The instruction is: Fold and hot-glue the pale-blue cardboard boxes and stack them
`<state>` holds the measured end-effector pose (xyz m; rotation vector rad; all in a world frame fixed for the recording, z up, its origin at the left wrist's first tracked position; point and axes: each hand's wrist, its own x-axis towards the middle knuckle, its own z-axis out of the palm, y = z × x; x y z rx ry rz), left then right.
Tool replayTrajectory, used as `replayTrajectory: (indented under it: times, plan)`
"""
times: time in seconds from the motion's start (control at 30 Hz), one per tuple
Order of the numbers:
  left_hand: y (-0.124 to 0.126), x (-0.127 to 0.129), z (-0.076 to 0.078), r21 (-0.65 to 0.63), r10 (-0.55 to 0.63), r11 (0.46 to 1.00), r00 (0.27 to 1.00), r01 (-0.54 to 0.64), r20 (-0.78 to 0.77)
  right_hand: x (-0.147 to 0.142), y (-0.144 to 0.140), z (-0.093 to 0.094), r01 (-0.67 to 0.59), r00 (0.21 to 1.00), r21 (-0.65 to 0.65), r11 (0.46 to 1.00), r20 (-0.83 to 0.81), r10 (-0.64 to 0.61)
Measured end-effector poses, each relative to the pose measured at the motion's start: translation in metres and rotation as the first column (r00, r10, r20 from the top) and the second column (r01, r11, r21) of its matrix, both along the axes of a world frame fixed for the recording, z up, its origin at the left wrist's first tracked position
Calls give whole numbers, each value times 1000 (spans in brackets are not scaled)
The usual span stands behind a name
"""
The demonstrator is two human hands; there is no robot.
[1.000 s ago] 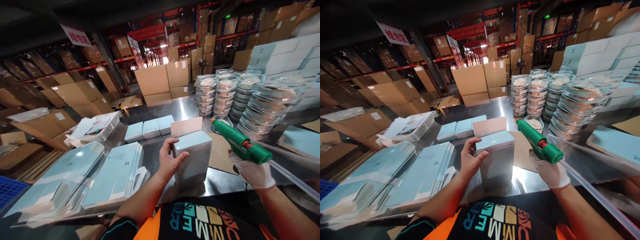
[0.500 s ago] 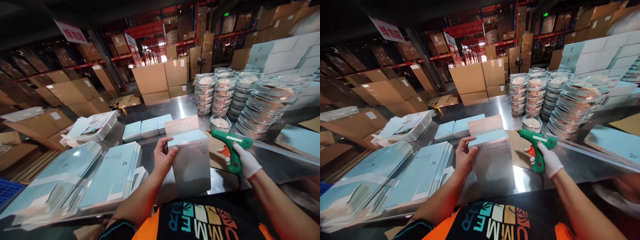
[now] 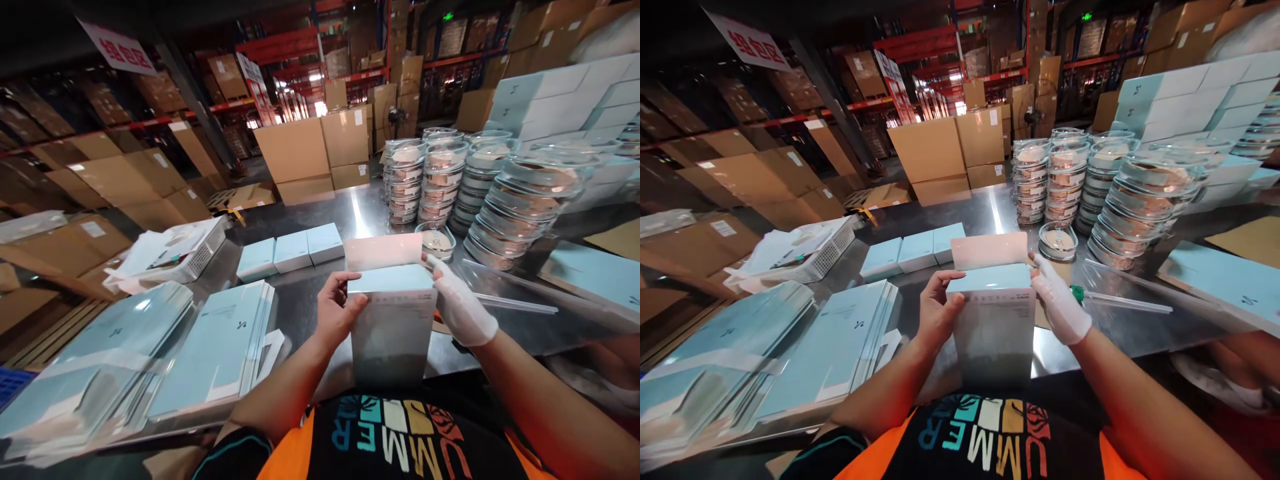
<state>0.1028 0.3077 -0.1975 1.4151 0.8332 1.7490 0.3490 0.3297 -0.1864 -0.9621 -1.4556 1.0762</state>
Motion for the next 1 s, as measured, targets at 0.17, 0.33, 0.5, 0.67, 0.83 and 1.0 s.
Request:
replayTrajectory:
  times: [0.17, 0.33, 0.5, 0.67, 0.83, 1.0]
  plan:
    - [4, 0, -11, 86, 37, 996, 998, -33, -53, -14, -3, 14, -66, 997, 27, 997, 29, 65]
    - [14, -6, -15, 318, -36, 948, 999, 22, 40, 8, -8, 6, -131, 977, 280, 951, 198, 76]
    - [18, -15, 3, 470, -109, 843, 940, 260, -324, 16, -19, 8, -234, 948, 388, 891, 294, 121]
    - [23, -19, 11, 521, -80, 801, 914, 296, -398, 15, -20, 16, -279, 943, 402, 872, 285, 171]
    - [28, -33, 19, 487, -78, 796, 859, 359, -505, 12, -12, 17, -297, 934, 454, 840, 322, 156]
    - [20, -42, 57, 267, 5, 879, 551, 396, -834, -13, -13, 12, -292, 914, 568, 769, 403, 50]
